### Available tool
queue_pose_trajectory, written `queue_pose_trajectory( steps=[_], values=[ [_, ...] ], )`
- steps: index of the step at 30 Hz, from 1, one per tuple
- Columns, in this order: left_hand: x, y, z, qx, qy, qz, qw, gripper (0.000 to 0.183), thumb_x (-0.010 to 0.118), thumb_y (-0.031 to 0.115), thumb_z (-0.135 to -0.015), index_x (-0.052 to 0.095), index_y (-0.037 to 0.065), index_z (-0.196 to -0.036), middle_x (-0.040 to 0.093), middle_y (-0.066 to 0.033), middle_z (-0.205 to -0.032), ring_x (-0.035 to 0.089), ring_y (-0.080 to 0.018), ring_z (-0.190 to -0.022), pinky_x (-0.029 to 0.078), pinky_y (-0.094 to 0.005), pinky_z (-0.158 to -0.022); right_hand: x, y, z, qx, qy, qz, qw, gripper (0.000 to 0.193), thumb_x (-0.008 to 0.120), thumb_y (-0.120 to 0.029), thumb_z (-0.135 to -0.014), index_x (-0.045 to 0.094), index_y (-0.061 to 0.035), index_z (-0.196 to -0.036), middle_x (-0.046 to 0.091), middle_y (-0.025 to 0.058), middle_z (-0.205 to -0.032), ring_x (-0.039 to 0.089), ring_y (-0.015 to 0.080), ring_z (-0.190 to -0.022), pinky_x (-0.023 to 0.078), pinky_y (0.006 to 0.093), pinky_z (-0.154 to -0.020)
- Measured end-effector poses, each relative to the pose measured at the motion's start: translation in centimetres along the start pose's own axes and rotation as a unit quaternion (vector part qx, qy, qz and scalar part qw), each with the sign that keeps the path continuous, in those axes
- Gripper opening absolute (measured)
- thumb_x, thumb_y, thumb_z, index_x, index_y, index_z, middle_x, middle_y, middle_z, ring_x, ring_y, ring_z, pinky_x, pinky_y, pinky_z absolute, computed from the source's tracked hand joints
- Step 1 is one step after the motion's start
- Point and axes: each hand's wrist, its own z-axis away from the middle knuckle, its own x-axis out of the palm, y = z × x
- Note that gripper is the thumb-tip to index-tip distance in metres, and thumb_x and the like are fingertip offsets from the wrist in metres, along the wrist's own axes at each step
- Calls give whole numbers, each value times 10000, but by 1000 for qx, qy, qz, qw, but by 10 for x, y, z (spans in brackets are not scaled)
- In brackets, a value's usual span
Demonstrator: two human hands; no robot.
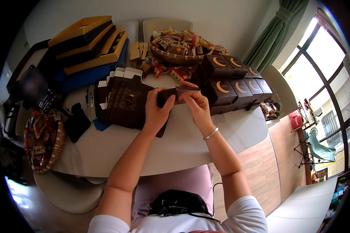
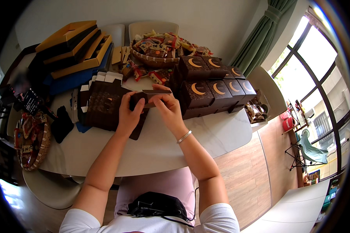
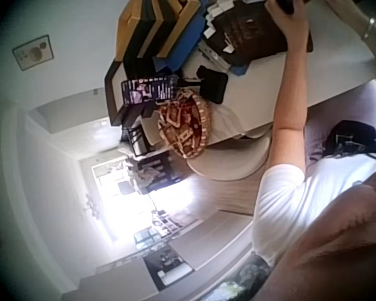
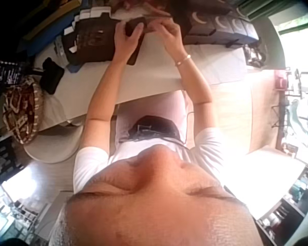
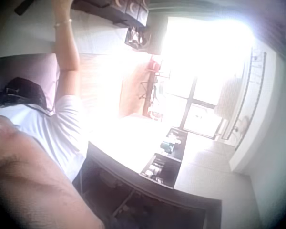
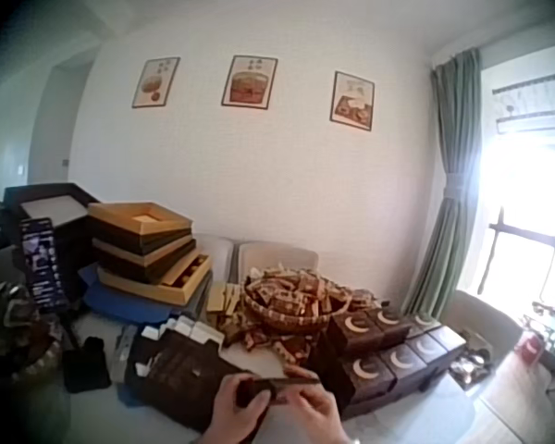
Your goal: The person assembles small brown cardboard boxes with a crescent moon design. They fold the flaps of flat-packed box components into shape and stack the finished boxes on the table.
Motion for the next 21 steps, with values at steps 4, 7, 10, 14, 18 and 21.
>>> queue_pose_trajectory(
  steps=[4, 7, 10, 14, 18, 21],
  values=[
    [3, 6, 1, 9, -4, -17, 1000, 387, 740, 251, -870, 576, 26, -1140, 533, -120, -1052, 579, -237, -947, 483, -333, -828, -5, 2, 0, -11, -6, 91, 996, 85, 712, -87, -873, 705, -9, -906, 489, 116, -1398, 521, 179, -1203, 452, 316, -959],
    [2, 2, 0, -3, -7, -15, 1000, 396, 734, 273, -881, 573, 21, -1141, 532, -112, -1042, 578, -231, -949, 477, -334, -837, -3, 0, -1, -23, -13, 143, 989, 101, 703, -99, -880, 703, -2, -906, 496, 127, -1396, 525, 180, -1196, 454, 316, -951],
    [-1, -4, -1, -52, -10, 5, 999, 411, 712, 324, -902, 573, 22, -1143, 543, -105, -1068, 587, -222, -962, 501, -333, -810, 2, -7, 0, -4, -20, 98, 995, 95, 657, -83, -896, 689, 5, -882, 484, 136, -1414, 532, 196, -1193, 450, 326, -954],
    [-5, 35, -6, -263, -58, 145, 952, 434, 654, 419, -922, 579, 55, -1146, 577, -95, -1119, 608, -206, -987, 560, -332, -718, -10, -6, -6, -51, -36, -26, 998, 97, 574, -28, -911, 640, 0, -976, 452, 139, -1447, 537, 209, -1204, 427, 346, -1006],
    [-13, 41, -5, -314, -90, 202, 923, 531, 602, 476, -914, 537, 65, -1243, 588, -87, -1168, 634, -200, -1001, 588, -365, -693, -4, -19, -5, -46, -31, -155, 986, 360, 577, -8, -904, 500, -54, -1252, 428, 131, -1464, 513, 198, -1248, 376, 357, -1076],
    [-13, 35, -6, -346, -134, 228, 900, 477, 602, 455, -917, 546, 89, -1219, 582, -88, -1127, 615, -196, -991, 581, -350, -685, 0, -14, -5, -46, -12, -56, 997, 409, 595, -1, -900, 485, -51, -1291, 430, 126, -1461, 510, 176, -1241, 402, 308, -1040]
  ],
)
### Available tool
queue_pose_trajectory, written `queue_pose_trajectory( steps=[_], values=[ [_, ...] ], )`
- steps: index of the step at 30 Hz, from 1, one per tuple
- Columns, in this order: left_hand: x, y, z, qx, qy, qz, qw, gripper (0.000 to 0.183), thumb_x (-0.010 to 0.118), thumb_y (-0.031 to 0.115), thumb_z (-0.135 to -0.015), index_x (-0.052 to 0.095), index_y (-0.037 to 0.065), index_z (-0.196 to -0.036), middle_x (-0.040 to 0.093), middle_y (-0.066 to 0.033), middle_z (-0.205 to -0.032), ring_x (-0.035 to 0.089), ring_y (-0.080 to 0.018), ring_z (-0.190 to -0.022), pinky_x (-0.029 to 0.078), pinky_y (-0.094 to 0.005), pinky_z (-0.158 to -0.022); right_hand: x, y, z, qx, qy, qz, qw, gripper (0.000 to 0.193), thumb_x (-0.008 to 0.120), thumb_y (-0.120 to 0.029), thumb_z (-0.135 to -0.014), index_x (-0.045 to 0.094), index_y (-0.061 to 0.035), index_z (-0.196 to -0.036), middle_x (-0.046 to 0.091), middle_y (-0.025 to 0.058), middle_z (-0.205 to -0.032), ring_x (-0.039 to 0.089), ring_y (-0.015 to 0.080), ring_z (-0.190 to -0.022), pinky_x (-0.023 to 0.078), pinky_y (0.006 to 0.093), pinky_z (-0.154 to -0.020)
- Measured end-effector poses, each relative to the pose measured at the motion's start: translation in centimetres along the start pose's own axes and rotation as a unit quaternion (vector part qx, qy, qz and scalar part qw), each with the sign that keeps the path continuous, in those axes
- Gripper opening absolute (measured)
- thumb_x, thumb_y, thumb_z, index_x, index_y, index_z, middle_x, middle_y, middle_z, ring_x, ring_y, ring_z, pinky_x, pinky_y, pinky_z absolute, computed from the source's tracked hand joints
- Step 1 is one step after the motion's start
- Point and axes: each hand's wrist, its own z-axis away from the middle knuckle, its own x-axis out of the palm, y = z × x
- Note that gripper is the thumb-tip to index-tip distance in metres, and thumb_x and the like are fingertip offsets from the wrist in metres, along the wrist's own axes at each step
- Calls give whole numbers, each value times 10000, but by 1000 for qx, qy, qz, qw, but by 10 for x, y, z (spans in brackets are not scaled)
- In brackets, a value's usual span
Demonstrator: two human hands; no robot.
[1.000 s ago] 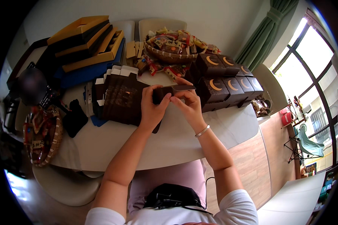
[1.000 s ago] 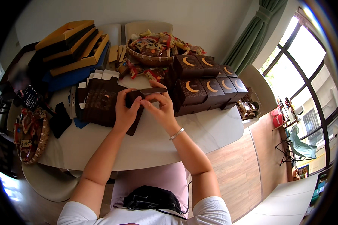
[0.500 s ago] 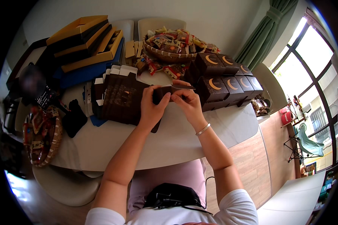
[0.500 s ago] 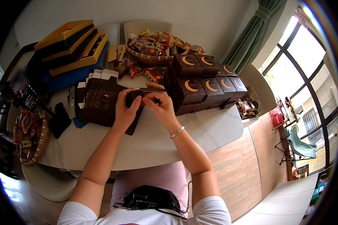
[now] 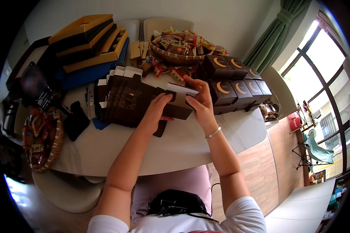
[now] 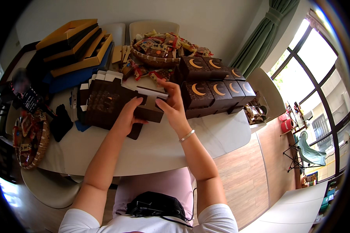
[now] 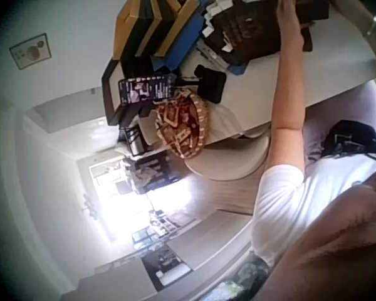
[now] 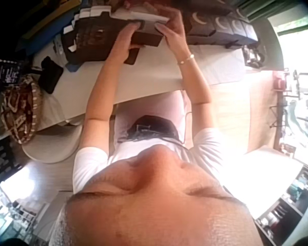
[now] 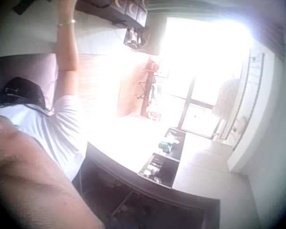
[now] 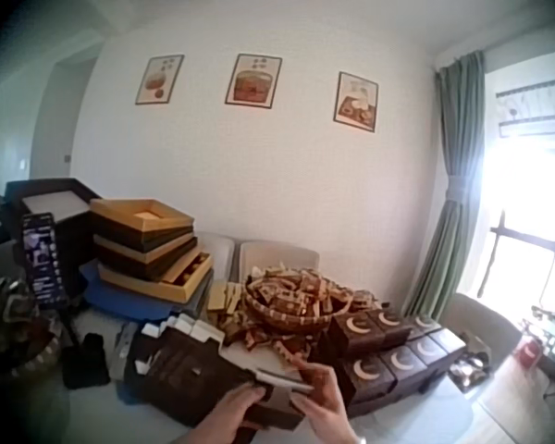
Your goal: The person assembles small brown cardboard boxes with a crescent moon design. They fold the flaps of flat-packed box components into shape and stack the finished boxes on the table.
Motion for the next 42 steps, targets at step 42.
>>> queue_pose_trajectory(
  steps=[42],
  values=[
    [15, -11, 9, 456, 166, -528, 697, 1003, 863, 235, -598, 362, 50, -1446, 542, -171, -1286, 588, -349, -1113, 567, -427, -800, 3, 15, 5, -29, 71, 55, 996, 135, 651, 75, -893, 561, 11, -969, 646, 171, -1215, 626, 154, -1078, 518, 272, -932]
  ],
)
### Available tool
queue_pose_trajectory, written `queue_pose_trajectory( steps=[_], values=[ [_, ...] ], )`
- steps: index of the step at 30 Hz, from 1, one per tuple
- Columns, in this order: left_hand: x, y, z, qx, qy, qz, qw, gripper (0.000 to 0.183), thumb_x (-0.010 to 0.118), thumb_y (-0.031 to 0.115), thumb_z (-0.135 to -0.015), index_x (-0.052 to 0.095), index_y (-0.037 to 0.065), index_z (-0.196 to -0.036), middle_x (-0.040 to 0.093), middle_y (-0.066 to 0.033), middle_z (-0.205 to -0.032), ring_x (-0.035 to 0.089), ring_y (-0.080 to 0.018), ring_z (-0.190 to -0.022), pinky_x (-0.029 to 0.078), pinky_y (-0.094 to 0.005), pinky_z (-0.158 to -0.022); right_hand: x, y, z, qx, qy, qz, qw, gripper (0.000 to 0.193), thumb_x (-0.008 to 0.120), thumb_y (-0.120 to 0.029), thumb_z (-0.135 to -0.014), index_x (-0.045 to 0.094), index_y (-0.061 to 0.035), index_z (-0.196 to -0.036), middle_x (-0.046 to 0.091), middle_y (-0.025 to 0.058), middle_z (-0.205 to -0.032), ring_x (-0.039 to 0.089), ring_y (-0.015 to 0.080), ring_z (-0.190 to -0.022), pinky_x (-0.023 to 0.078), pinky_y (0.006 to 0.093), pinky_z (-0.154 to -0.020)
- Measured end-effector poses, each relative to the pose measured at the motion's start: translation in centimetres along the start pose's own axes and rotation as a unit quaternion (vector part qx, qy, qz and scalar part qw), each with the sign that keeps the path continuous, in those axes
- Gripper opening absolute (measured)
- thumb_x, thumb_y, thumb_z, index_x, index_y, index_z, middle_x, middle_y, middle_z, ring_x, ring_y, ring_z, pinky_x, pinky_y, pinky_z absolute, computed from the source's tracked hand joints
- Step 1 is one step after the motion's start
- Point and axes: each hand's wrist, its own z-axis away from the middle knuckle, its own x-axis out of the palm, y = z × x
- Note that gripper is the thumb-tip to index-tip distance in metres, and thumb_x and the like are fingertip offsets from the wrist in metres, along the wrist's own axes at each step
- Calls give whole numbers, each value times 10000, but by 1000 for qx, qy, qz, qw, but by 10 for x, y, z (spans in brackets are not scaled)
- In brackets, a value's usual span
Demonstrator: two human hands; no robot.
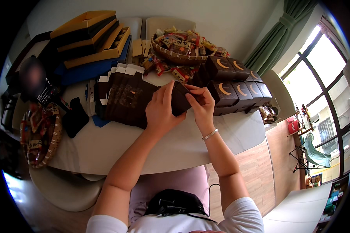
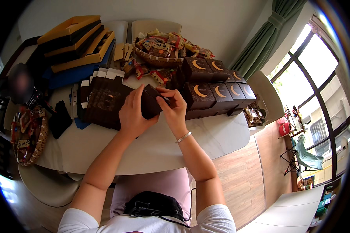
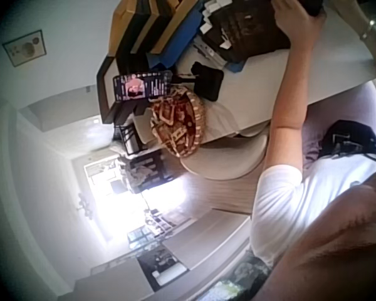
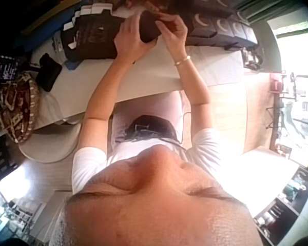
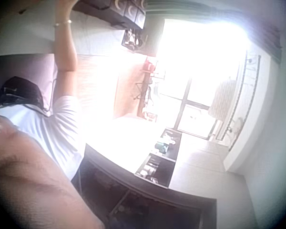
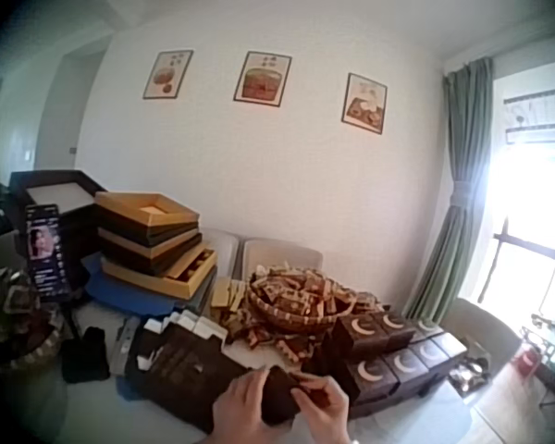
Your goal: The person assembles small brown cardboard boxes with a crescent moon design. They fold the flaps of flat-packed box components into shape and stack the finished boxes on the table.
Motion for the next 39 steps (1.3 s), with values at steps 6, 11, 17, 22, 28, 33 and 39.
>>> queue_pose_trajectory(
  steps=[6, 11, 17, 22, 28, 33, 39],
  values=[
    [5, -2, 1, 58, 25, -29, 998, 958, 850, 191, -573, 419, 45, -1416, 565, -151, -1264, 592, -344, -1123, 564, -422, -814, -1, 4, 1, -11, 6, 14, 1000, 122, 658, 48, -903, 561, -2, -959, 646, 146, -1208, 625, 140, -1063, 517, 260, -910],
    [3, -1, 1, 75, 14, -61, 995, 935, 847, 173, -575, 444, 61, -1410, 564, -141, -1284, 591, -331, -1149, 555, -404, -797, 6, 3, 4, -50, -29, 161, 985, 235, 557, -16, -975, 562, 0, -1210, 621, 138, -1273, 604, 170, -1130, 489, 293, -952],
    [3, 3, 1, 83, 23, -90, 992, 869, 851, 190, -606, 486, 64, -1385, 567, -129, -1296, 593, -322, -1165, 551, -389, -787, 6, 6, 4, -143, -74, 314, 936, 469, 502, -29, -978, 449, -38, -1444, 572, 184, -1348, 564, 319, -1239, 463, 357, -1002],
    [8, -2, 2, 75, 50, -76, 993, 860, 854, 208, -615, 492, 73, -1384, 575, -118, -1285, 605, -309, -1147, 557, -381, -806, 15, 0, 6, -164, -77, 388, 904, 521, 562, -30, -934, 458, -45, -1445, 554, 210, -1357, 555, 381, -1230, 479, 399, -990],
    [6, 0, 3, 85, 22, -60, 994, 848, 842, 216, -623, 492, 93, -1386, 572, -96, -1308, 600, -300, -1162, 552, -396, -838, 10, -4, 5, -176, -83, 452, 871, 548, 590, -34, -906, 443, -45, -1433, 554, 209, -1356, 591, 375, -1179, 512, 394, -936],
    [5, 1, 3, 131, -26, -84, 987, 847, 844, 237, -600, 507, 116, -1367, 573, -65, -1335, 584, -287, -1204, 537, -416, -879, -2, 1, 0, -135, -102, 401, 900, 601, 599, -42, -878, 391, -57, -1442, 555, 206, -1331, 630, 393, -1067, 539, 401, -846],
    [4, 2, 4, 130, -23, -71, 989, 809, 837, 233, -601, 522, 99, -1334, 596, -76, -1298, 583, -279, -1213, 543, -402, -876, 1, -4, 4, -109, -124, 421, 892, 688, 626, -75, -846, 333, -47, -1468, 562, 211, -1247, 634, 400, -1013, 544, 436, -795]
  ],
)
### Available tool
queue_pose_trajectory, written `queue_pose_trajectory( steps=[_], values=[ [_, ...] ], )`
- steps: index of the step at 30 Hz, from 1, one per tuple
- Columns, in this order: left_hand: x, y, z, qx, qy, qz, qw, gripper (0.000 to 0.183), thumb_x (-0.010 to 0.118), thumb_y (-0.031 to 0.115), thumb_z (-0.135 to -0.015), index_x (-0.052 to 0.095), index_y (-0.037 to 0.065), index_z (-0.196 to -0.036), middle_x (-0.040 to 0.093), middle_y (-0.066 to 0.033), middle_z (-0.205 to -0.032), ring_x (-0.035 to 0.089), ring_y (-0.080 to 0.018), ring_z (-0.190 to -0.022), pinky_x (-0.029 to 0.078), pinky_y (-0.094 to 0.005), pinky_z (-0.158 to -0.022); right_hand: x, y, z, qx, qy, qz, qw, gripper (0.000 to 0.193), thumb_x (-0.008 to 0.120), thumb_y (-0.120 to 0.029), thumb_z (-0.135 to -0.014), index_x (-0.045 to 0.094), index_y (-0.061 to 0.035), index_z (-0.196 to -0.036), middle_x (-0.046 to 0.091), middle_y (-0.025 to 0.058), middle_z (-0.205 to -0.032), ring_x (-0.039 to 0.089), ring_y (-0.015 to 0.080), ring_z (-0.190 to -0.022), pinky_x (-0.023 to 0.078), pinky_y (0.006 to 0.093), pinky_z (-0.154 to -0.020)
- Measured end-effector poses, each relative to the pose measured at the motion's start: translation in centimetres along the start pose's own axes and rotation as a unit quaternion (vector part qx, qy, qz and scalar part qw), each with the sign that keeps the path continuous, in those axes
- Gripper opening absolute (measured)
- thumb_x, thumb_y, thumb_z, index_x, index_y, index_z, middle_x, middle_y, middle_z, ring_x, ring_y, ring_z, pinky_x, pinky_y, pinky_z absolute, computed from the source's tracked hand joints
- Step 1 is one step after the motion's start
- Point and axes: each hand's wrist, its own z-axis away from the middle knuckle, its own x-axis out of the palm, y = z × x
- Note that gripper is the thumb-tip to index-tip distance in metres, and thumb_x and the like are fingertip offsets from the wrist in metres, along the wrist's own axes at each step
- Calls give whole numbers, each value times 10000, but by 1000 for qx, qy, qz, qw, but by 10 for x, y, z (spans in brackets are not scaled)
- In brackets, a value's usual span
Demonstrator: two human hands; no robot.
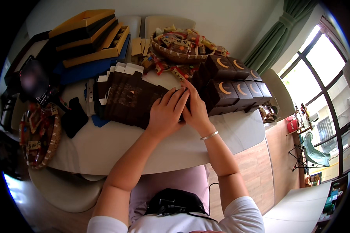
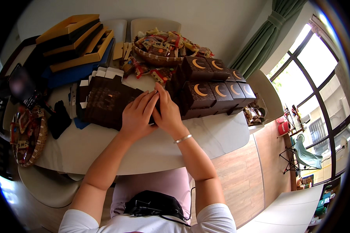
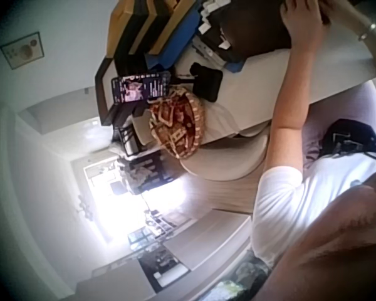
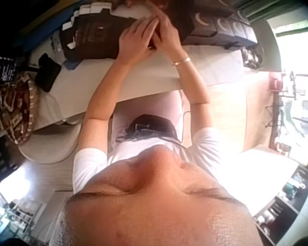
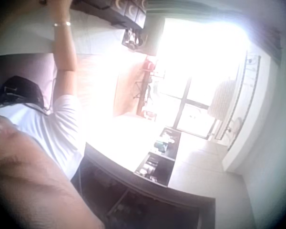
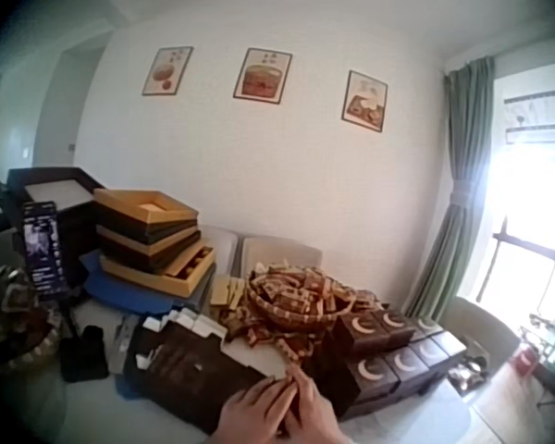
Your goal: The person assembles small brown cardboard boxes with a crescent moon design. They fold the flaps of flat-packed box components into shape and stack the finished boxes on the table.
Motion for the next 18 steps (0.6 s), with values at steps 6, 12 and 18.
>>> queue_pose_trajectory(
  steps=[6, 12, 18],
  values=[
    [4, -9, 2, 0, 36, 28, 999, 838, 826, 218, -587, 507, 117, -1355, 576, -77, -1301, 596, -308, -1145, 545, -404, -813, -1, -13, 1, -30, -21, 38, 999, 779, 707, -138, -797, 326, -6, -1464, 530, 218, -1299, 586, 399, -1132, 513, 405, -910],
    [-8, -11, -7, -95, 94, 320, 938, 766, 798, 269, -715, 469, 160, -1398, 546, -163, -1302, 602, -309, -1143, 554, -451, -852, -55, -28, 0, 36, -46, -328, 943, 865, 819, -248, -781, 358, 2, -1469, 421, 156, -1495, 436, 277, -1368, 382, 396, -1088],
    [13, 15, 3, -330, -74, 867, 366, 820, 448, 694, -871, 402, 131, -1464, 485, -143, -1436, 505, -342, -1294, 447, -521, -1052, -73, -54, 39, -29, -9, -92, 995, 1010, 920, -225, -632, 387, -90, -1480, 275, 238, -1549, 352, 399, -1400, 396, 452, -1085]
  ],
)
